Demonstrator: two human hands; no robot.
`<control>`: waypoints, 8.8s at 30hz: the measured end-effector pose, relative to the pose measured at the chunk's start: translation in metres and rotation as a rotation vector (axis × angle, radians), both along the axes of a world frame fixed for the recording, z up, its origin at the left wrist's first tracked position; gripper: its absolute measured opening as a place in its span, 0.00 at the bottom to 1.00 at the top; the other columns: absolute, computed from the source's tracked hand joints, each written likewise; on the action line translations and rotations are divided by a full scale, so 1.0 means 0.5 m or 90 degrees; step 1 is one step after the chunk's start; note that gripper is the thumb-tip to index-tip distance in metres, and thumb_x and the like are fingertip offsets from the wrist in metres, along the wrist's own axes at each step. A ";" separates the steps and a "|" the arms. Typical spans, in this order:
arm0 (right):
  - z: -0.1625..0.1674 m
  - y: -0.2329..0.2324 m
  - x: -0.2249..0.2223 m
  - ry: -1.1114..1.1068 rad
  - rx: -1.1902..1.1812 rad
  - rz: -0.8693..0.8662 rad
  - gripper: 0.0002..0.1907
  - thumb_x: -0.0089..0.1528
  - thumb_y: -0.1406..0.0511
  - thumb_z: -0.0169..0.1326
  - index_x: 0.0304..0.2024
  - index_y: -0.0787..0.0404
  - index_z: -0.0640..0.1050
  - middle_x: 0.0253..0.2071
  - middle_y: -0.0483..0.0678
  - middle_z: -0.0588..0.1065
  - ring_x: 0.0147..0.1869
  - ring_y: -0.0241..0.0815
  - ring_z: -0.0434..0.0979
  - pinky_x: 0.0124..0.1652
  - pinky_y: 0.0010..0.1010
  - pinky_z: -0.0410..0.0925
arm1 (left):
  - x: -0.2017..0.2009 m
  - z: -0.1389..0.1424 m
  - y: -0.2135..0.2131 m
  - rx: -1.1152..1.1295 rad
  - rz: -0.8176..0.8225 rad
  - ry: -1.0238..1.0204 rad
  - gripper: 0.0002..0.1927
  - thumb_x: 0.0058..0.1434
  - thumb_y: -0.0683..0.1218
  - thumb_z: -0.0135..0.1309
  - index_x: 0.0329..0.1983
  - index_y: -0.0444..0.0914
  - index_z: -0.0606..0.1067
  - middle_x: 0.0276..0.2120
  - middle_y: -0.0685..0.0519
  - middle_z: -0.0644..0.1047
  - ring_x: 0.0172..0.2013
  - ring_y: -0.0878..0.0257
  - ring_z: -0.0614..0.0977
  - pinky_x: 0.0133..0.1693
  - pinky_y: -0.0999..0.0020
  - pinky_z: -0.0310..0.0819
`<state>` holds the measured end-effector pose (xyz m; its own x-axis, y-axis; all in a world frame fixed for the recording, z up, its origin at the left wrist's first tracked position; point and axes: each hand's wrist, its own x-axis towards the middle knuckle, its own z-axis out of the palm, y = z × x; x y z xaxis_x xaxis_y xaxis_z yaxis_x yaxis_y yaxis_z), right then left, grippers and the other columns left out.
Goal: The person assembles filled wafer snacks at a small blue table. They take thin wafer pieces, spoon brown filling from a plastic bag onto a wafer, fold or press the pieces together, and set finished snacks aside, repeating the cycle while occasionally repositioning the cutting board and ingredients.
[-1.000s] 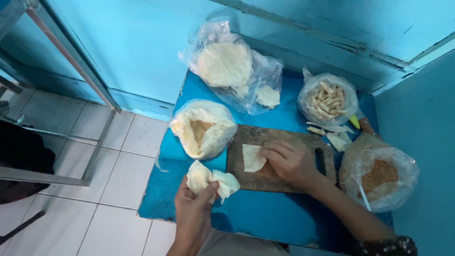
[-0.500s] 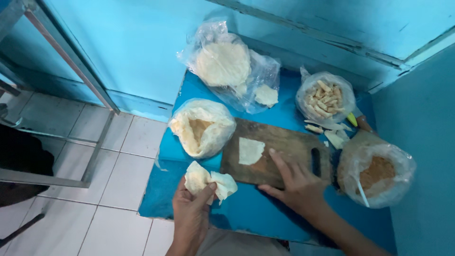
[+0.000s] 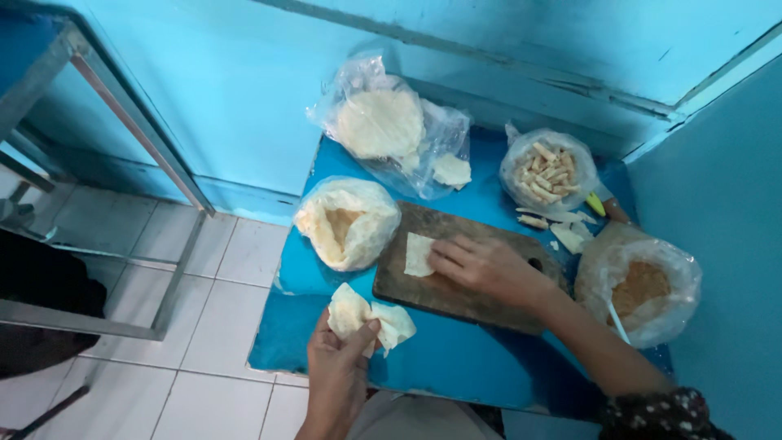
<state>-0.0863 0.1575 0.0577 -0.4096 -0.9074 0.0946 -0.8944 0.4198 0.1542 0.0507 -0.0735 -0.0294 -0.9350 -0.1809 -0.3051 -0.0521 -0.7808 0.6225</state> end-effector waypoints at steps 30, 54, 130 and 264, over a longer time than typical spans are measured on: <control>0.022 -0.059 0.018 -0.092 -0.264 -0.329 0.20 0.59 0.65 0.61 0.55 0.53 0.81 0.47 0.49 0.81 0.46 0.50 0.82 0.41 0.40 0.74 | -0.082 0.008 0.010 0.049 -0.019 -0.021 0.23 0.56 0.32 0.58 0.56 0.33 0.72 0.42 0.49 0.81 0.39 0.63 0.84 0.39 0.68 0.80; -0.112 0.031 0.107 -0.859 -0.751 -0.474 0.12 0.64 0.71 0.56 0.50 0.67 0.79 0.42 0.49 0.81 0.44 0.36 0.82 0.44 0.29 0.75 | -0.054 0.029 0.095 -0.192 -0.084 0.120 0.23 0.56 0.35 0.64 0.54 0.31 0.72 0.43 0.50 0.81 0.43 0.66 0.82 0.45 0.71 0.79; -0.084 0.062 0.195 -0.848 -0.782 -0.470 0.22 0.58 0.76 0.60 0.56 0.66 0.79 0.48 0.54 0.80 0.51 0.41 0.80 0.51 0.33 0.74 | -0.005 -0.008 0.115 -0.013 -0.139 0.030 0.22 0.59 0.32 0.55 0.57 0.35 0.72 0.45 0.45 0.81 0.43 0.57 0.85 0.42 0.63 0.81; -0.047 -0.222 -0.114 -0.230 -0.105 -0.165 0.07 0.55 0.67 0.56 0.28 0.50 0.85 0.48 0.51 0.69 0.59 0.56 0.63 0.51 0.57 0.58 | -0.034 -0.003 0.065 -1.390 0.212 0.247 0.18 0.59 0.39 0.52 0.53 0.28 0.75 0.63 0.39 0.70 0.62 0.46 0.71 0.63 0.37 0.59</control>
<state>-0.1434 0.0466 0.0342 -0.6533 -0.7561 0.0389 -0.7415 0.6286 -0.2345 0.0336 -0.0409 -0.0310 -0.7554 0.0052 0.6552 0.1945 0.9567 0.2166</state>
